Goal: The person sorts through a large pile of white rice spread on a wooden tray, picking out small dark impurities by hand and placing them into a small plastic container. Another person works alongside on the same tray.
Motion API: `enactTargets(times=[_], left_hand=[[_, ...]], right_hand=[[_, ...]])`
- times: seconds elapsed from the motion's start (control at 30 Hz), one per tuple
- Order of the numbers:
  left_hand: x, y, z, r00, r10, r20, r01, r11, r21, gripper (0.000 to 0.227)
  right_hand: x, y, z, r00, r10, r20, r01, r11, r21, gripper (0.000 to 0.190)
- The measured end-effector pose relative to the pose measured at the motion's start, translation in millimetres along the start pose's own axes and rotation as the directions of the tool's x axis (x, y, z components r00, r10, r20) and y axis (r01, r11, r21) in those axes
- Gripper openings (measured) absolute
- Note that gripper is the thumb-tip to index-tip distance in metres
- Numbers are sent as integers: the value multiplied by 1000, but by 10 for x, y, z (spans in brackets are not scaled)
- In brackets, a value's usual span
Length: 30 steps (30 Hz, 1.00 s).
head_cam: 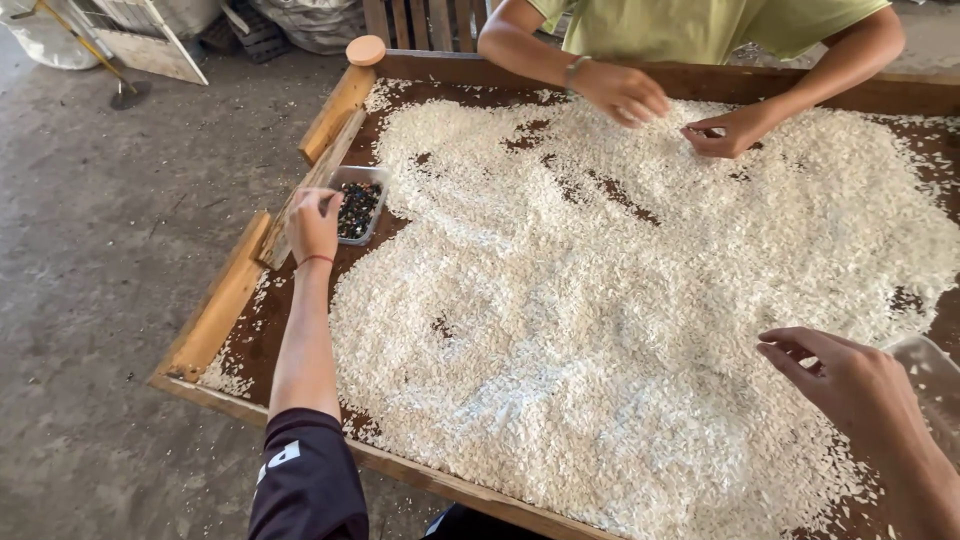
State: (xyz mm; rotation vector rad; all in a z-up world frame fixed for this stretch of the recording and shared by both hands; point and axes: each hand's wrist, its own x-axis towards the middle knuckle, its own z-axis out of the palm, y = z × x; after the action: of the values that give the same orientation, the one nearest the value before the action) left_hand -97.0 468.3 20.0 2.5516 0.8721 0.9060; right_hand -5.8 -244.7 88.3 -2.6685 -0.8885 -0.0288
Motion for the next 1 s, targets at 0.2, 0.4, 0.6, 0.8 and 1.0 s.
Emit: enactTargets(times=[0.2,0.4,0.6,0.8,1.0], left_hand=[[68,-201,122,993,70,-90,-66,997,45,22],[-417,901,-300,817,570,-88,-572,781,-252,15],[-1482,2269,-37,475,842,255,-542,508,-669,16],[-2535,3551,86,47,986,160,-653,152,-742,39],[-3204,4123,478,-129,909,396,-726,185,-662,84]], right_hand=[[-3,57,19,999,-30,-38,30,1000,0,30],[4,-83,-91,998,37,55,-41,997,66,26],[32,-110,-231,946,101,307,-121,992,46,32],[-96,304,38,892,267,364,-256,963,-81,29],[-299,744,514,852,313,419,-274,950,-152,21]])
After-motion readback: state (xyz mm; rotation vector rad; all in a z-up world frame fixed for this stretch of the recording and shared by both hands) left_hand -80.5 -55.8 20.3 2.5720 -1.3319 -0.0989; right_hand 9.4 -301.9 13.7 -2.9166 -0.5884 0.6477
